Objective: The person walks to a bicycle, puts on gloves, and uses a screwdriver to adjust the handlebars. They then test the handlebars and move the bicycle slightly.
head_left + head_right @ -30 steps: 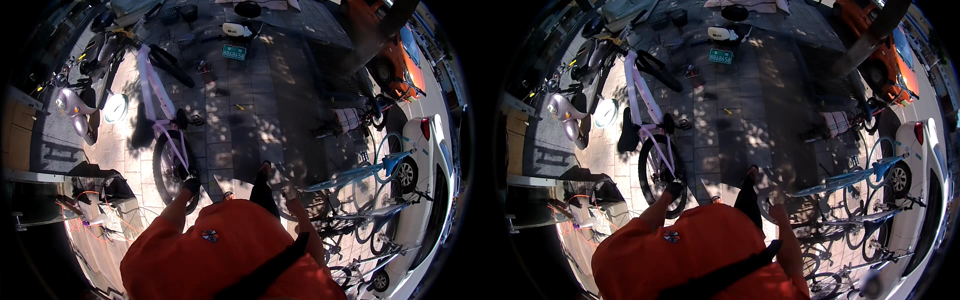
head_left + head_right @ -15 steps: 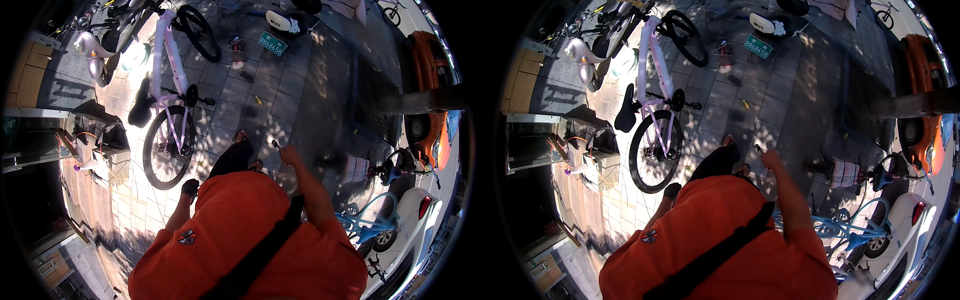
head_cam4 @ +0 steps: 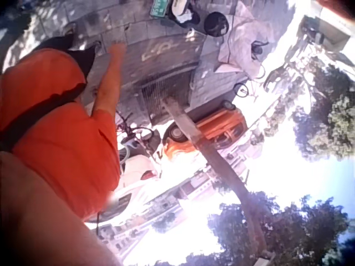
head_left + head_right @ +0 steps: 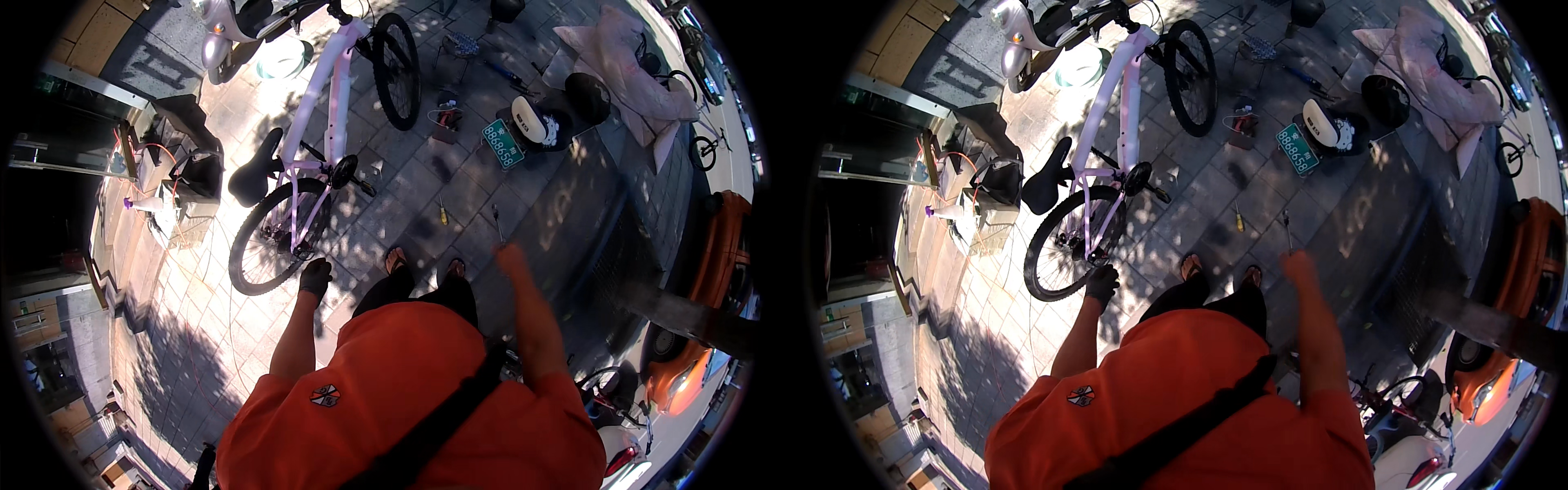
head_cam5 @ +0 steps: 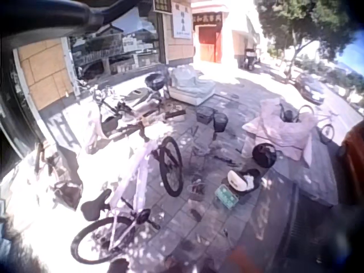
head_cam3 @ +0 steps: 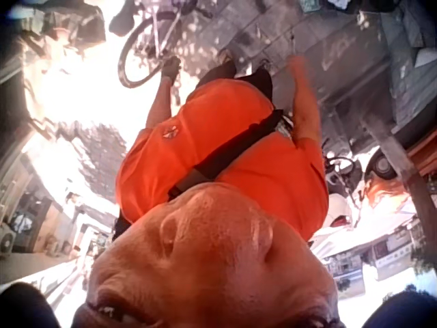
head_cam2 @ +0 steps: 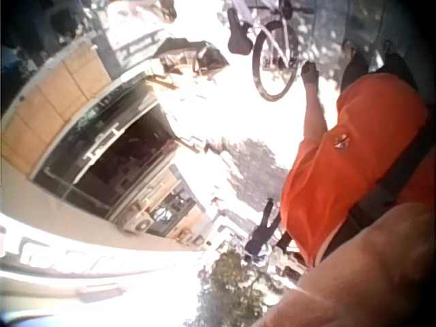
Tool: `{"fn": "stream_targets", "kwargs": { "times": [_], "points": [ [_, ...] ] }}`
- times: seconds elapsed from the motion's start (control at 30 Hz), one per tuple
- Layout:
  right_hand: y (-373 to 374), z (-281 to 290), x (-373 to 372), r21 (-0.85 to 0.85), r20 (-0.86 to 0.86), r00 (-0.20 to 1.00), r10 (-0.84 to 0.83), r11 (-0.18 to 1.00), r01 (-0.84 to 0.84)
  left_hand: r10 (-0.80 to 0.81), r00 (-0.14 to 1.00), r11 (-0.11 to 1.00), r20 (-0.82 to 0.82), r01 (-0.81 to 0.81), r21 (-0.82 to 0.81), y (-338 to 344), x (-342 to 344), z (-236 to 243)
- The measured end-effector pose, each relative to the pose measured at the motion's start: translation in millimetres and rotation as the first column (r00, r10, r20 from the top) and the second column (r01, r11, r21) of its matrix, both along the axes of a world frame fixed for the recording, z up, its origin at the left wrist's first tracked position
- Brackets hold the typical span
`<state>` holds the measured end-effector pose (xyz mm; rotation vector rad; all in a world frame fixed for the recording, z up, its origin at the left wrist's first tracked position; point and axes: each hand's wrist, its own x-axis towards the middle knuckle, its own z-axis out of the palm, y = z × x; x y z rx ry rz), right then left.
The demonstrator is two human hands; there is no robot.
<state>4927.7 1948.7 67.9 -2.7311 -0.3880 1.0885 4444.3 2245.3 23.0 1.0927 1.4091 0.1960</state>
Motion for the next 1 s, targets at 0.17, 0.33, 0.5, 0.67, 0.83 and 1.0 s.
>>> {"fn": "stream_targets", "kwargs": {
  "times": [0.17, 0.33, 0.5, 0.67, 0.83, 1.0],
  "points": [
    [78.0, 26.5, 27.3, 0.053, -0.026, 0.916, 0.400, 0.916, -0.399, 0.212, 0.976, 0.977, 0.040, -0.213, 0.026, -35.8, 34.6, 34.2],
    [190.0, 159.0, -6.1, 0.785, 0.033, 0.846, 0.533, 0.510, -0.352, 0.379, 0.915, 0.904, -0.138, -0.398, -0.156, -162.2, 12.1, 31.1],
    [188.9, 373.8, -49.8, 0.979, 0.076, 0.500, 0.863, -0.160, 0.128, -0.388, 0.673, 0.922, -0.630, 0.284, -0.264, -329.4, -92.5, -34.0],
    [141.3, 486.3, -67.8, 0.771, 0.163, -0.094, 0.982, -0.067, 0.633, 0.048, 0.840, 0.931, -0.540, -0.234, -0.281, -397.7, -24.9, -16.2],
    [105.2, 513.7, -40.1, 0.727, 0.139, -0.444, 0.885, 0.213, 0.652, 0.321, 0.849, 0.878, -0.419, -0.433, -0.205, -389.0, 25.8, -1.1],
    [81.2, 524.5, -43.9, 0.782, 0.061, -0.666, 0.744, 0.378, 0.495, 0.402, 0.844, 0.862, -0.354, -0.479, -0.164, -375.1, 44.1, 5.5]
  ]
}}
